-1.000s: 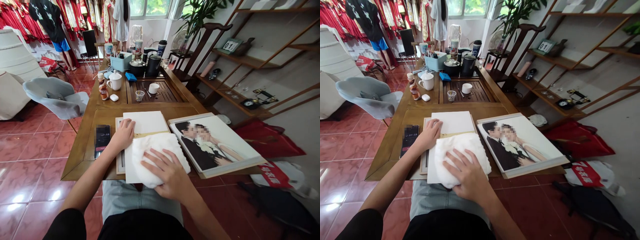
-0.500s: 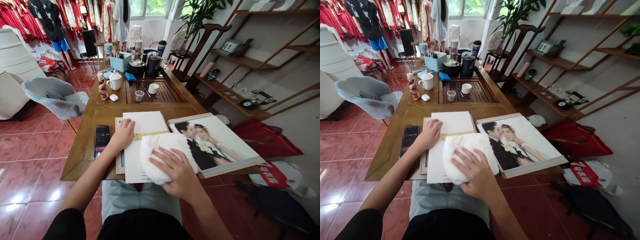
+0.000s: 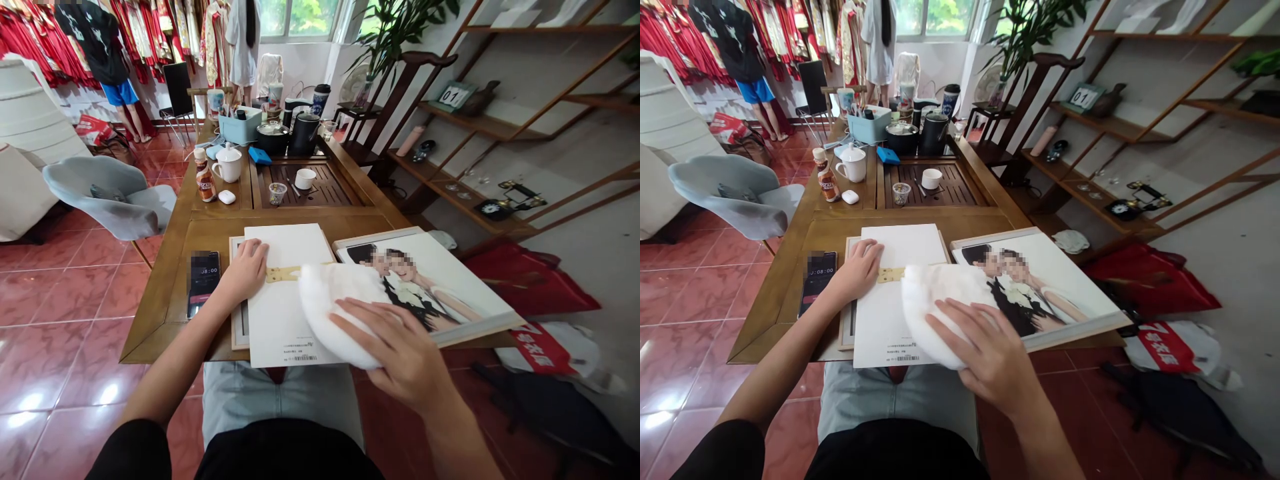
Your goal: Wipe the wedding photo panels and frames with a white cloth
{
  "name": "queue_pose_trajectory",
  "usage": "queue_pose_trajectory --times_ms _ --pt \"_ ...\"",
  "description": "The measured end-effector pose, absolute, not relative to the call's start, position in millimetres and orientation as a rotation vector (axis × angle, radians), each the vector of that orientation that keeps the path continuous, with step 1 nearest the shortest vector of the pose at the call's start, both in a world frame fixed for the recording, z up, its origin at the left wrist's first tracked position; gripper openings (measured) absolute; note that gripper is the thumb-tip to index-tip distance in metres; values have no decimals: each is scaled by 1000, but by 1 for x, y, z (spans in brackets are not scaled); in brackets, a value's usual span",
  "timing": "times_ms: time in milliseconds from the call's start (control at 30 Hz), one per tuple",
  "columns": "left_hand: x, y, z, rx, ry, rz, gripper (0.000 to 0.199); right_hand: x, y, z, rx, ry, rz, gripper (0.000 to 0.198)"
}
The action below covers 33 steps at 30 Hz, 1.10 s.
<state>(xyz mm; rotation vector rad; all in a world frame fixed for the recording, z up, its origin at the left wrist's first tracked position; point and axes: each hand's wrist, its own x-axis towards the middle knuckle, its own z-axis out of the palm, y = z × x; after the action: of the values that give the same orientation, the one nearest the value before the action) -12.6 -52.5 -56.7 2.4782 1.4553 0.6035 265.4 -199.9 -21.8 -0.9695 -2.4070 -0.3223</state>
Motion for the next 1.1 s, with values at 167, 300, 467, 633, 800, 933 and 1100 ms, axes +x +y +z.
queue_pose_trajectory --times_ms 167,300,467,633,800,933,1100 --pt "-13 -52 -57 2465 1456 608 37 305 -193 -9 -1145 -2263 -706 75" --pt "-13 -53 -57 2458 1444 624 36 339 -174 -20 -1324 -2206 -894 77" --pt "-13 -53 -56 2464 1441 620 36 368 -160 -44 -1595 -2210 -781 67" --pt "-13 -53 -57 2477 1458 601 36 371 -162 -59 -1659 -2222 -722 59" --pt "-13 -53 -56 2480 1460 602 36 358 -174 -50 -1653 -2192 -675 60" --pt "-13 -53 -55 2468 1451 611 37 312 -198 -40 -1516 -2191 -633 71" --pt "-13 -53 -56 2486 1449 630 36 233 -219 -55 -1161 -2396 -470 53"
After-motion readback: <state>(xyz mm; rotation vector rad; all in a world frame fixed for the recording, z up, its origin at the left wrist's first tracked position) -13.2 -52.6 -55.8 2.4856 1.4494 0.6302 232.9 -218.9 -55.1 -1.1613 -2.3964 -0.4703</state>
